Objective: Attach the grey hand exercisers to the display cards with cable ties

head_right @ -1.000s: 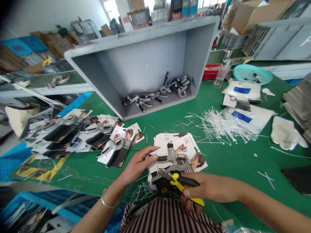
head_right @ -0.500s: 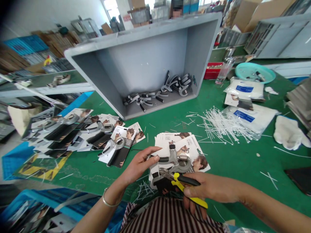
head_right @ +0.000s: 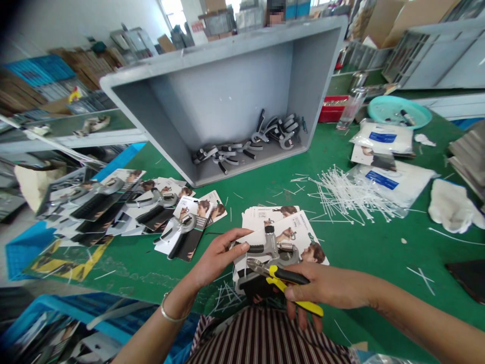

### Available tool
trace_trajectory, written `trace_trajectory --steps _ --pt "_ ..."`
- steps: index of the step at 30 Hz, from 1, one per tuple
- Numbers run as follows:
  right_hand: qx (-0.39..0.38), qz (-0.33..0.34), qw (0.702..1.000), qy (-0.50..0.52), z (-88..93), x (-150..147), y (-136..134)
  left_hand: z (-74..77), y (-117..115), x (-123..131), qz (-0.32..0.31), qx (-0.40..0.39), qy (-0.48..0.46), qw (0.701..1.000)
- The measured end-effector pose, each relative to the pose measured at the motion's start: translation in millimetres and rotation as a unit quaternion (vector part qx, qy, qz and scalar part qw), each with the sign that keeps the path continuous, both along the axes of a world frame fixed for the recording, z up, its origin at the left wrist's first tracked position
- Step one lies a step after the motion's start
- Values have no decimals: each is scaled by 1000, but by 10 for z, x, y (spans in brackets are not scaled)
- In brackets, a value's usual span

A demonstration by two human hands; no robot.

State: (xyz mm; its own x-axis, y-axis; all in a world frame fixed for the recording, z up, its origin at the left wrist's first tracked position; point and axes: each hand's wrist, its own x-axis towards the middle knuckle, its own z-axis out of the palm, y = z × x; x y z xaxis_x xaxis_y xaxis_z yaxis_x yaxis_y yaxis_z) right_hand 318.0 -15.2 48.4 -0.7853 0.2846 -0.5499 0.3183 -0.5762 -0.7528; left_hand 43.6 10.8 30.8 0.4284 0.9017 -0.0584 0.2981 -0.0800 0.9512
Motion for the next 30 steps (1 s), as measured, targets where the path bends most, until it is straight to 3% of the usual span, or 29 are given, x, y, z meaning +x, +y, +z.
trace_trajectory --steps 6,14,19,21,23,26,28,30 --pt "23 5 1000 14 -17 -21 -11 28 12 7 -6 9 5 1000" --pt "-2 -7 1000 4 54 -76 15 39 -5 21 -8 6 6 1000" --pt "-1 -42 998 -40 -138 -134 -101 58 -11 7 -15 17 -14 1000" --pt "64 -59 992 -92 -254 -190 -181 37 -5 19 -17 16 -19 1000" --pt "195 -68 970 -127 -321 -260 -257 -10 8 52 -7 11 -16 1000" --pt "403 -75 900 -147 -322 -300 -331 -88 39 79 31 -10 -8 999" --pt "477 -87 856 -177 -334 -202 -343 -89 48 -7 63 -22 -11 998" --pt "512 -110 819 -233 -420 39 -351 -26 22 -257 118 -23 -13 993"
